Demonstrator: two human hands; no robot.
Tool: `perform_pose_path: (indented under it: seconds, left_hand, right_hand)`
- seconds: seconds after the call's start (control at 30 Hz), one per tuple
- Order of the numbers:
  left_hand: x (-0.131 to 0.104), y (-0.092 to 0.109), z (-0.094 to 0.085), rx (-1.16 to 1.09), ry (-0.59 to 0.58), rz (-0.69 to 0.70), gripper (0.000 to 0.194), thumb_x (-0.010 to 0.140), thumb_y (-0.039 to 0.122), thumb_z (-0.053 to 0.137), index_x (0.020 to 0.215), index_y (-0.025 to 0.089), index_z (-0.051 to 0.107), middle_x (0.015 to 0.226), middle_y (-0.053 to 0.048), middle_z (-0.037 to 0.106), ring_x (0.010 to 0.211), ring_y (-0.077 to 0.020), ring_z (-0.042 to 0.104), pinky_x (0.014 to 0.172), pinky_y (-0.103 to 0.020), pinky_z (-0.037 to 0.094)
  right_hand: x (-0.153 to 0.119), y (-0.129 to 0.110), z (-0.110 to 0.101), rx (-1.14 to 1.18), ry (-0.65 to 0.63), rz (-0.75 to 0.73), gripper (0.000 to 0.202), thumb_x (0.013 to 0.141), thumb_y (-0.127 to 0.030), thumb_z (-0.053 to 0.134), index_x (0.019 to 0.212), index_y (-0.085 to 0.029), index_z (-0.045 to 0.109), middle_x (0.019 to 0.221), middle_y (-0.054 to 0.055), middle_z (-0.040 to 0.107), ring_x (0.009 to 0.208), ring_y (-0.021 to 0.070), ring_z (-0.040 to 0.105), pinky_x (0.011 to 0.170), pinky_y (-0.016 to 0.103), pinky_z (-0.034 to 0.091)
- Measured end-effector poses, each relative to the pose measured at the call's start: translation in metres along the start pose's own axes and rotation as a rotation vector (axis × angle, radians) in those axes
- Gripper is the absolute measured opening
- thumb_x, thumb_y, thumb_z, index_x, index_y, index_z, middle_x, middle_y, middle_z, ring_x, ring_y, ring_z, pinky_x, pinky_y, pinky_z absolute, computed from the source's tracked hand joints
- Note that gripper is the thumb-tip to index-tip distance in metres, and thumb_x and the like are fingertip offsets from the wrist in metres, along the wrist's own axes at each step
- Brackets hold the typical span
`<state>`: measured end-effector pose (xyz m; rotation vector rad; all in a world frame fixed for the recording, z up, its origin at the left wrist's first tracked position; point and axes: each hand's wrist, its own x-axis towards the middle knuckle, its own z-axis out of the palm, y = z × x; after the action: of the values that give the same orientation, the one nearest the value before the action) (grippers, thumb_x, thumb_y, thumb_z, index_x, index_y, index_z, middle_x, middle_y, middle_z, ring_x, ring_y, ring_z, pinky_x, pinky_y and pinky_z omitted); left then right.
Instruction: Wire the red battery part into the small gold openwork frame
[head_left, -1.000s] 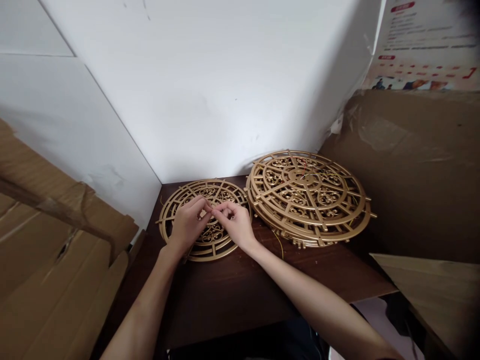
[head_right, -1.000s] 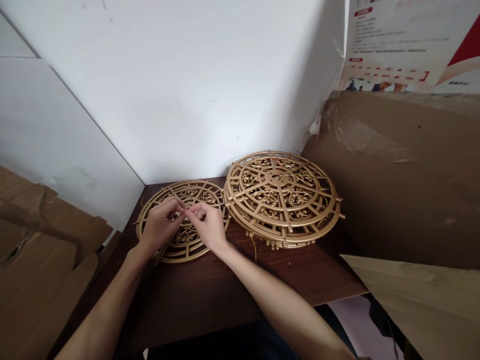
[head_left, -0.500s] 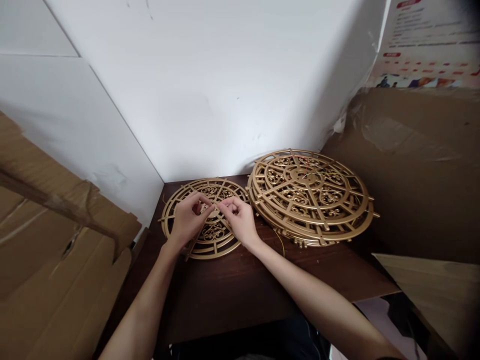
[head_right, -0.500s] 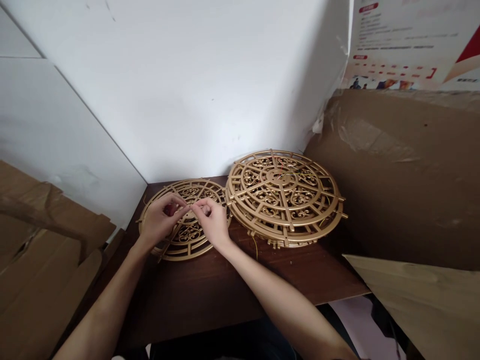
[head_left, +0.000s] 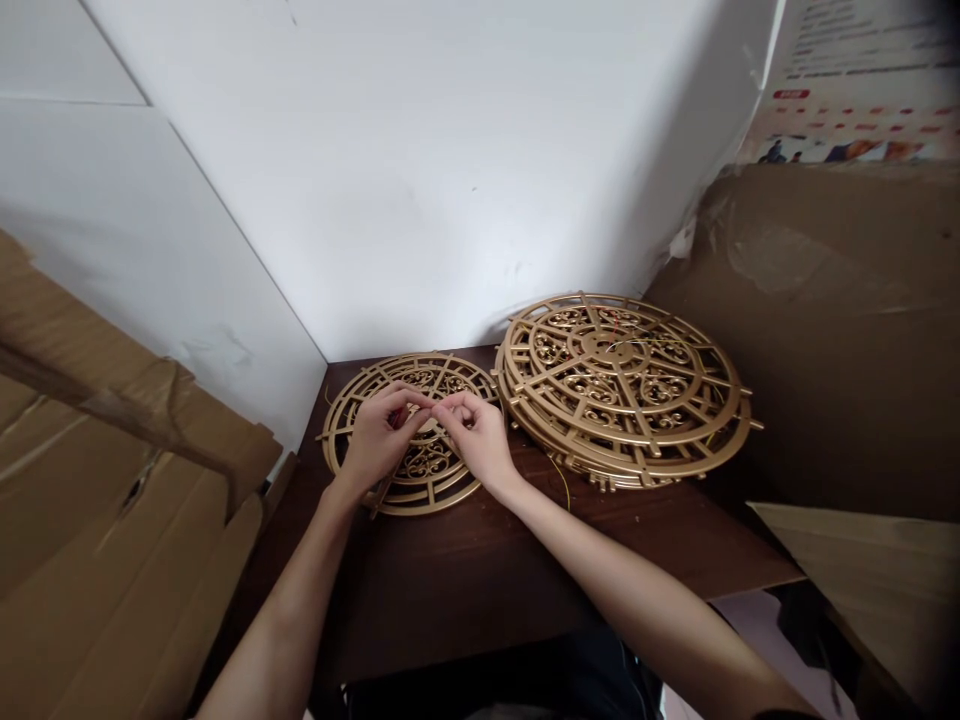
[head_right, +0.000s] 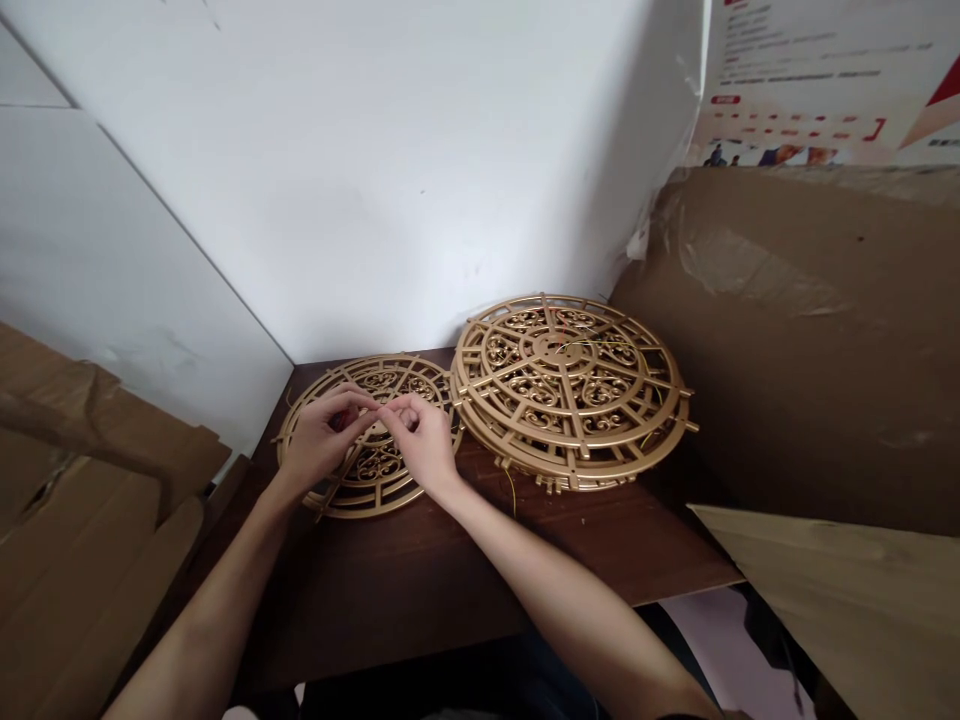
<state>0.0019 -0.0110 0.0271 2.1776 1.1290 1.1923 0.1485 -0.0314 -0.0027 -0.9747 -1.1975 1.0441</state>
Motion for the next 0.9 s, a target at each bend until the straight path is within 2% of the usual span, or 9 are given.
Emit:
perform_pose_path:
  seconds: [0.27,0.47,0.6,0.77,0.9]
  left_hand:
    - [0.001,-0.006,-0.006,0.005,0.078,-0.023,0.013,0.082,0.027,0.065,0.074,0.016,0.068,0.083,-0.004,0.063,0.058,-0.0095,0.045,0.052,-0.025,0.035]
    - [0.001,-0.004,-0.009,0.03,0.12,-0.049,0.013,0.083,0.028,0.064,0.08,0.016,0.068,0.076,-0.001,0.06,0.057,-0.009,0.042,0.053,-0.024,0.034]
    - [0.001,0.007,-0.011,0.007,0.048,-0.071,0.021,0.086,0.033,0.058,0.09,0.016,0.07,0.081,-0.003,0.065,0.059,-0.0097,0.046,0.054,-0.023,0.037]
    - [0.0,0.007,-0.009,-0.063,-0.161,-0.069,0.031,0.077,0.032,0.069,0.105,0.019,0.068,0.078,0.001,0.063,0.052,-0.0075,0.039,0.048,-0.021,0.034]
    - [-0.001,0.001,-0.006,-0.068,-0.176,-0.079,0.032,0.077,0.03,0.07,0.107,0.019,0.067,0.074,0.001,0.065,0.051,-0.0072,0.038,0.047,-0.02,0.032]
  right_hand:
    - [0.0,-0.001,0.0,-0.026,0.016,-0.004,0.023,0.079,-0.04,0.064,0.075,-0.018,0.06,0.05,-0.008,0.039,0.047,0.0088,0.035,0.049,0.023,0.028]
    - [0.001,-0.002,-0.001,0.0,0.037,-0.013,0.021,0.079,-0.038,0.063,0.076,-0.018,0.06,0.051,-0.008,0.038,0.048,0.0087,0.035,0.05,0.024,0.028]
    - [0.002,-0.002,-0.002,-0.005,0.035,-0.016,0.022,0.08,-0.039,0.063,0.077,-0.018,0.059,0.05,-0.008,0.039,0.047,0.009,0.036,0.05,0.024,0.029]
    - [0.002,-0.003,-0.002,0.003,0.048,-0.03,0.02,0.081,-0.038,0.062,0.079,-0.018,0.059,0.049,-0.008,0.039,0.046,0.0094,0.036,0.049,0.024,0.029]
    - [0.001,-0.004,-0.002,0.003,0.059,-0.023,0.021,0.081,-0.04,0.062,0.079,-0.019,0.059,0.05,-0.008,0.039,0.047,0.0093,0.036,0.049,0.024,0.03]
